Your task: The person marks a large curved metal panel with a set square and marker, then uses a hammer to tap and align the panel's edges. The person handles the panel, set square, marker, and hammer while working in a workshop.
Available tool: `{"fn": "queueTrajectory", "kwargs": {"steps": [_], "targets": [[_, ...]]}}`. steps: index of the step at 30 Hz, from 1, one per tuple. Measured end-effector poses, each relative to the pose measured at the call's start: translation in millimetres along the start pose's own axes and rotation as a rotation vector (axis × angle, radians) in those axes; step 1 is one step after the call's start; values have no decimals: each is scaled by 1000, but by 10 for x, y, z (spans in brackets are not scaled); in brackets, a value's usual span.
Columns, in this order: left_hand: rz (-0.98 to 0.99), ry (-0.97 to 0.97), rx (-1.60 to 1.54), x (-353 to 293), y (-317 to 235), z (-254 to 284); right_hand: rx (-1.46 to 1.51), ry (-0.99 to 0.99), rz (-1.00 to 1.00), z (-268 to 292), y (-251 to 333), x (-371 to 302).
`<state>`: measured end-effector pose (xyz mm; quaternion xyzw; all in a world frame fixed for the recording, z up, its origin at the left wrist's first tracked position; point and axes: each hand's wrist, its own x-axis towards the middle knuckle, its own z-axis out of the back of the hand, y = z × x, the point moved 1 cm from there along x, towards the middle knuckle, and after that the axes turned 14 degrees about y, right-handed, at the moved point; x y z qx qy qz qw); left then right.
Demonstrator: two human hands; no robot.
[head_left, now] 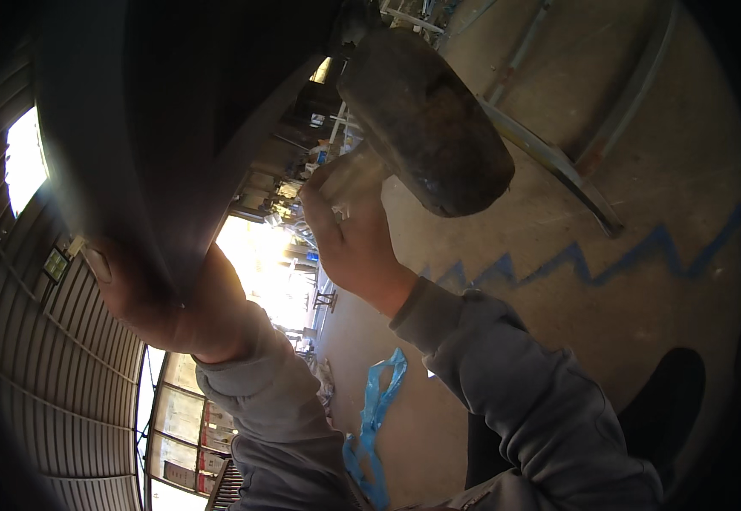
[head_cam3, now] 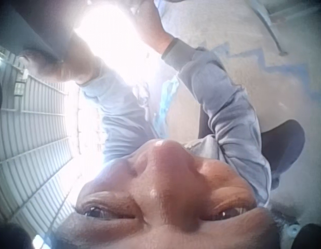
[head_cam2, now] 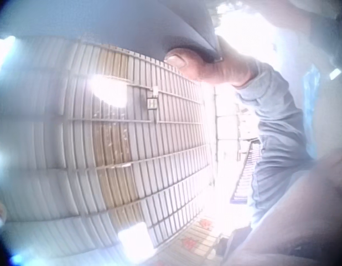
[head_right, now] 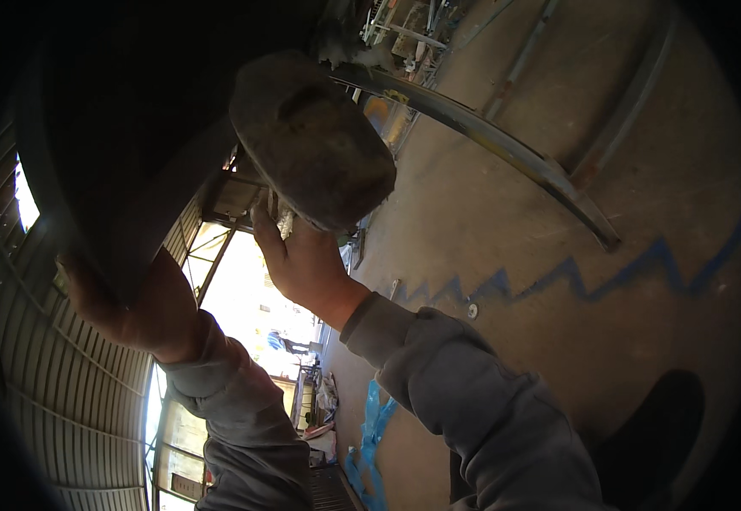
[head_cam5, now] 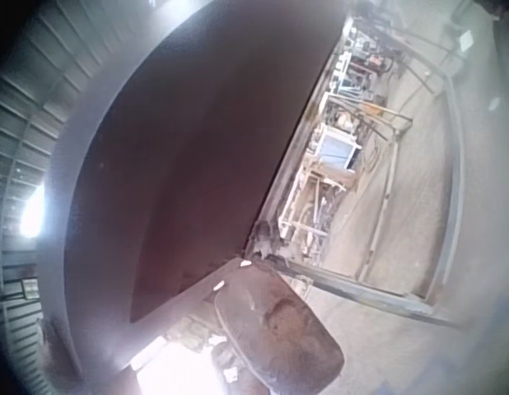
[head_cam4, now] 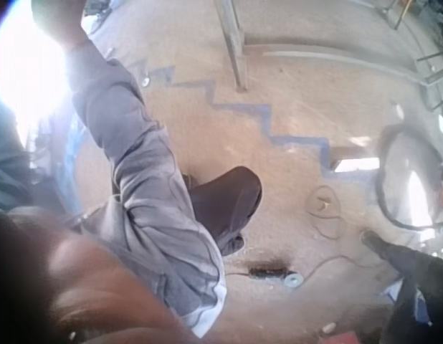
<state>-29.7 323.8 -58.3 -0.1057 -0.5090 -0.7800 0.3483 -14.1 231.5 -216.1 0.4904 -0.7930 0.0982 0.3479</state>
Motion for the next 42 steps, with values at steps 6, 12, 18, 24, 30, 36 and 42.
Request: {"fn": "queueTrajectory", "kwargs": {"steps": [6, 12, 18, 24, 30, 36, 42], "targets": [[69, -33, -76, 53, -13, -16, -137, 109, -79, 132, -126, -123], [100, -133, -10, 126, 6, -92, 115, 84, -589, 996, -92, -1325], [109, -195, 85, 181, -3, -152, 230, -12, -1004, 1750, -55, -2372], [58, -204, 297, 249, -152, -148, 184, -26, -1052, 1903, -198, -2701], [169, -109, -783, 273, 7, -20, 104, 38, -1050, 1963, -182, -2678], [136, -129, -923, 165, -15, -75, 168, 80, -1063, 2031, -20, -2509], [217, -198, -1191, 164, -147, -164, 180, 121, -963, 1973, 283, -2238]]}}
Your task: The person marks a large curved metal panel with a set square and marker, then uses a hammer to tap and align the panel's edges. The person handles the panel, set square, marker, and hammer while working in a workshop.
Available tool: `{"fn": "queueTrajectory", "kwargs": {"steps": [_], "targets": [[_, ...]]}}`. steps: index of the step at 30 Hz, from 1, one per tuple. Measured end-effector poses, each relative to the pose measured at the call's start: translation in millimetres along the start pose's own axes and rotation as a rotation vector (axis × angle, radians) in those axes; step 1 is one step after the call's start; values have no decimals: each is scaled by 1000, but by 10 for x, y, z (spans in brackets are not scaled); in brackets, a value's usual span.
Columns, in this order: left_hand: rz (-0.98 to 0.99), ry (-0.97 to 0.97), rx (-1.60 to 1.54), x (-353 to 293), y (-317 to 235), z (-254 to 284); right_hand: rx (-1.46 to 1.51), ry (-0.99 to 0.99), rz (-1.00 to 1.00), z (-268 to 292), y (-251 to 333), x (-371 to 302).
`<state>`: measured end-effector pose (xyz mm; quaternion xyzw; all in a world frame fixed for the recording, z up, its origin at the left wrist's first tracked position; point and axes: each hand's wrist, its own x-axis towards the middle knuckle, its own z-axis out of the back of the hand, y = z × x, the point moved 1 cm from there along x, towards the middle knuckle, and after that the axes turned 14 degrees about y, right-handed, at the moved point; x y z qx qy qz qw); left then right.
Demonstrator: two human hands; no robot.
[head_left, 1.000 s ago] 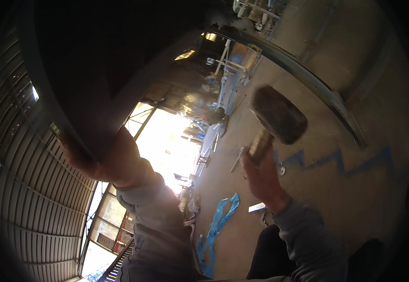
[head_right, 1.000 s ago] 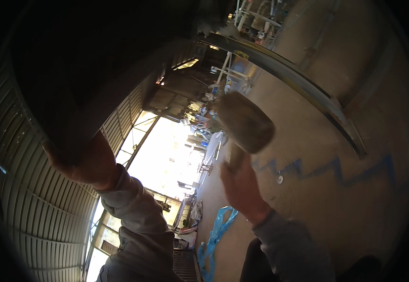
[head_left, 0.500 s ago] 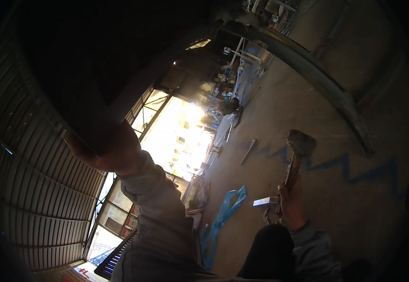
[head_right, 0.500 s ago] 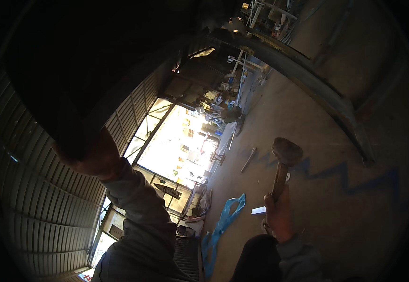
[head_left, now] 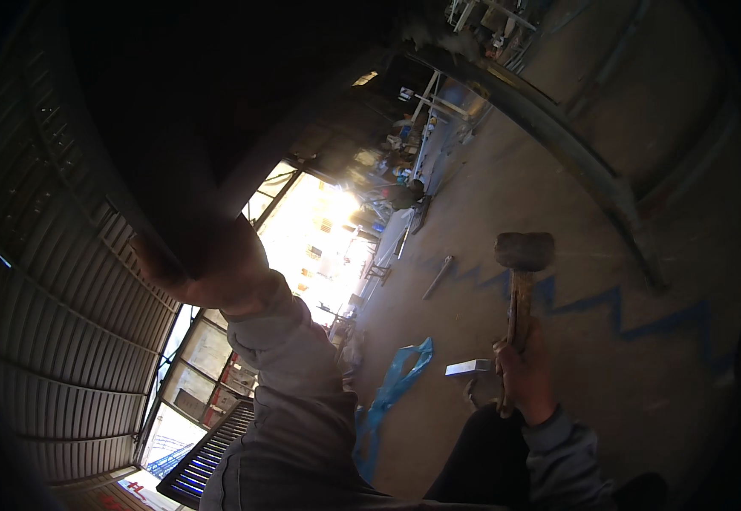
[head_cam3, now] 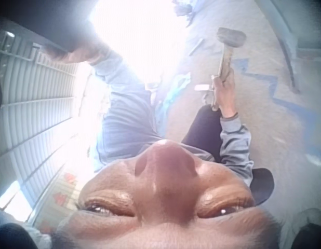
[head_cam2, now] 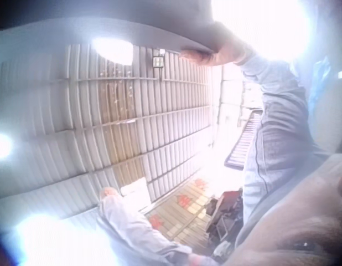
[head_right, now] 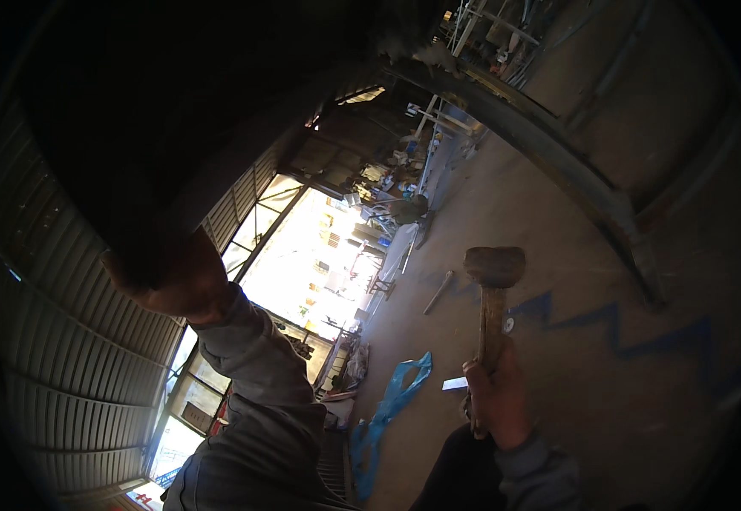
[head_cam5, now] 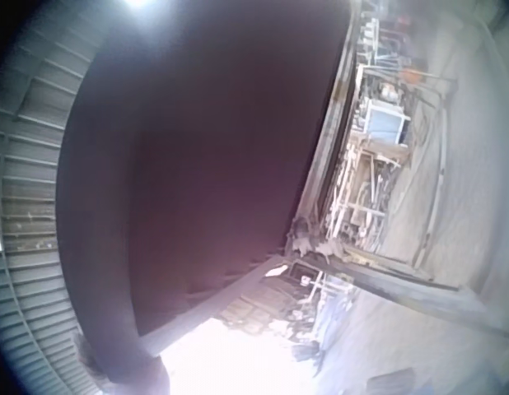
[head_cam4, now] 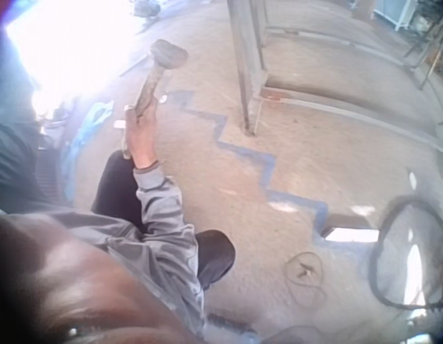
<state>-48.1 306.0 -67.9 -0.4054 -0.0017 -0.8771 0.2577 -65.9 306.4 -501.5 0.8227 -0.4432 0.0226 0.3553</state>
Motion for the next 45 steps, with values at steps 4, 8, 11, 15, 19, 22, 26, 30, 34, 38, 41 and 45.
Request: {"fn": "queueTrajectory", "kwargs": {"steps": [4, 8, 11, 15, 19, 22, 26, 30, 34, 38, 41, 45], "targets": [[42, 75, -226, 16, -5, 8, -25, 16, -76, -24, 254, -72], [43, 41, -201, -11, 15, 32, -62, 24, -100, -44, 459, -160], [44, 4, -198, -28, 22, 34, -76, 30, -91, -71, 557, -214], [29, -23, -210, -58, 39, 22, -132, 40, -100, -107, 611, -291], [19, -54, -184, -62, 53, 21, -163, 51, -59, -178, 668, -362], [26, -76, -144, -79, 66, 7, -176, 80, -62, -225, 752, -414], [46, -37, -177, -72, 68, -17, -141, 122, -76, -280, 912, -483], [48, -131, -123, -89, 73, -41, -135, 149, -94, -287, 1036, -539], [62, -149, -198, -81, 82, -69, -113, 149, -88, -271, 1081, -561], [45, -128, -166, -60, 77, -87, -123, 148, -92, -257, 1084, -563], [42, -111, -141, -58, 71, -88, -134, 155, -96, -250, 1089, -570], [32, -76, -148, -48, 79, -66, -117, 170, -110, -242, 1104, -585]]}}
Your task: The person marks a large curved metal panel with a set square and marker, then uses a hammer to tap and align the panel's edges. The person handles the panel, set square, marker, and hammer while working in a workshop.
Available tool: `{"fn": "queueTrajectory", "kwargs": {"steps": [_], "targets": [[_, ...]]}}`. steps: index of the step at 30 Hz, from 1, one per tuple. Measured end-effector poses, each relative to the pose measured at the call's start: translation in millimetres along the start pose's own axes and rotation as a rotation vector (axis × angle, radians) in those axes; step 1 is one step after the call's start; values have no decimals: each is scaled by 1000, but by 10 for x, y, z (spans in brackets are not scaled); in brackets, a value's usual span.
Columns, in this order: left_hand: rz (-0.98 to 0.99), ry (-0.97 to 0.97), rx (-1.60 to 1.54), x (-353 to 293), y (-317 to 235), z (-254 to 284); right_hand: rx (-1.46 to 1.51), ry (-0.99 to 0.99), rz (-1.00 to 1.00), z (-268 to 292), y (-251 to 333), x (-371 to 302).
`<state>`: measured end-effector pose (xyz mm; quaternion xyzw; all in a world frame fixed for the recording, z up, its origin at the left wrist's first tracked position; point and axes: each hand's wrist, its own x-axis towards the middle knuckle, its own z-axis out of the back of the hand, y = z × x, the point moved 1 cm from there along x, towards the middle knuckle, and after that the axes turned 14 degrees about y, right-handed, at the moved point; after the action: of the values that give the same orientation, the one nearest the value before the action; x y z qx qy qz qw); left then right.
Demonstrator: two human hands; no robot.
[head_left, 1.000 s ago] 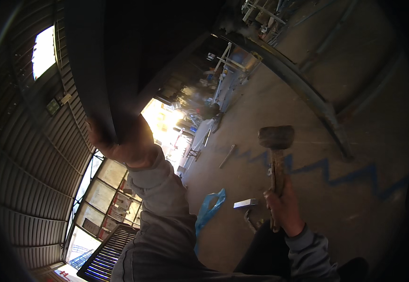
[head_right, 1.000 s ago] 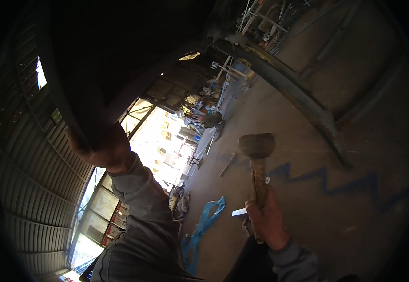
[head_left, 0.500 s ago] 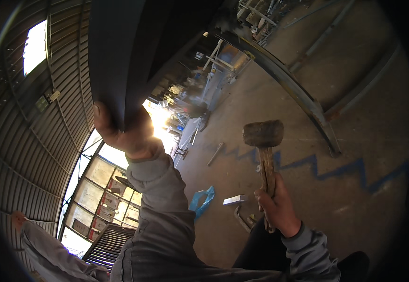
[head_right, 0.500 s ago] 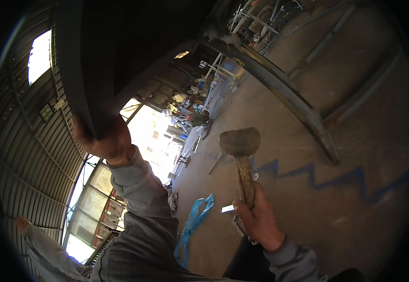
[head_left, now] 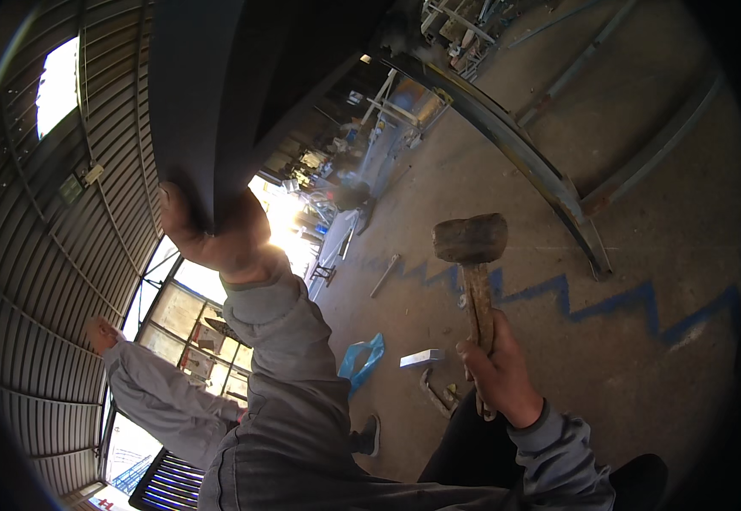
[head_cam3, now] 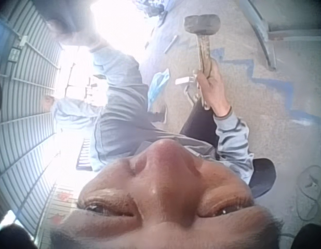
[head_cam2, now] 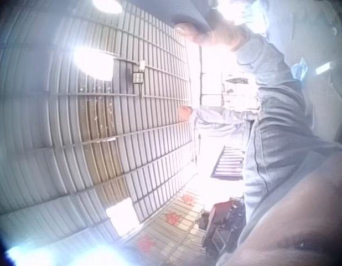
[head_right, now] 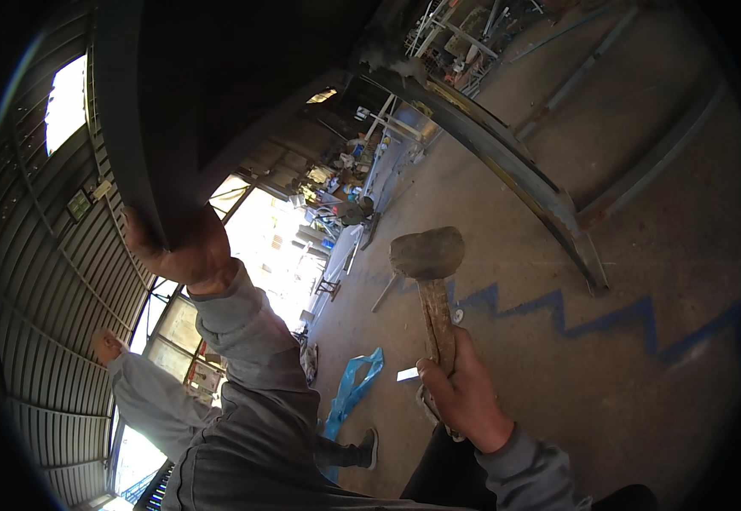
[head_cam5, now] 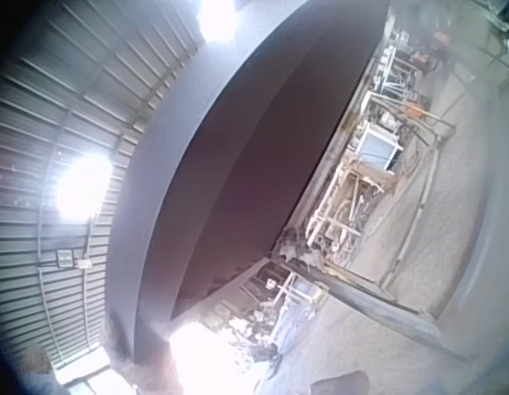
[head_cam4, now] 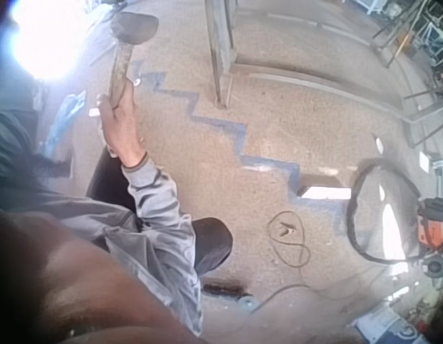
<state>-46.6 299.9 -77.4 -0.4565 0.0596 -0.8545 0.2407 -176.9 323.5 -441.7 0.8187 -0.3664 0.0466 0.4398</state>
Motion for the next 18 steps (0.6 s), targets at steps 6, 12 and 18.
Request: {"fn": "queueTrajectory", "kwargs": {"steps": [6, 12, 18], "targets": [[-12, -13, 13, 2, 4, 31, -19, -8, -9, 7, 1, -12], [-21, -34, 3, 17, 11, 32, -25, -6, -18, 7, 7, -39], [-5, -28, 22, 23, 16, 18, -28, 6, -25, -22, 75, -69]]}}
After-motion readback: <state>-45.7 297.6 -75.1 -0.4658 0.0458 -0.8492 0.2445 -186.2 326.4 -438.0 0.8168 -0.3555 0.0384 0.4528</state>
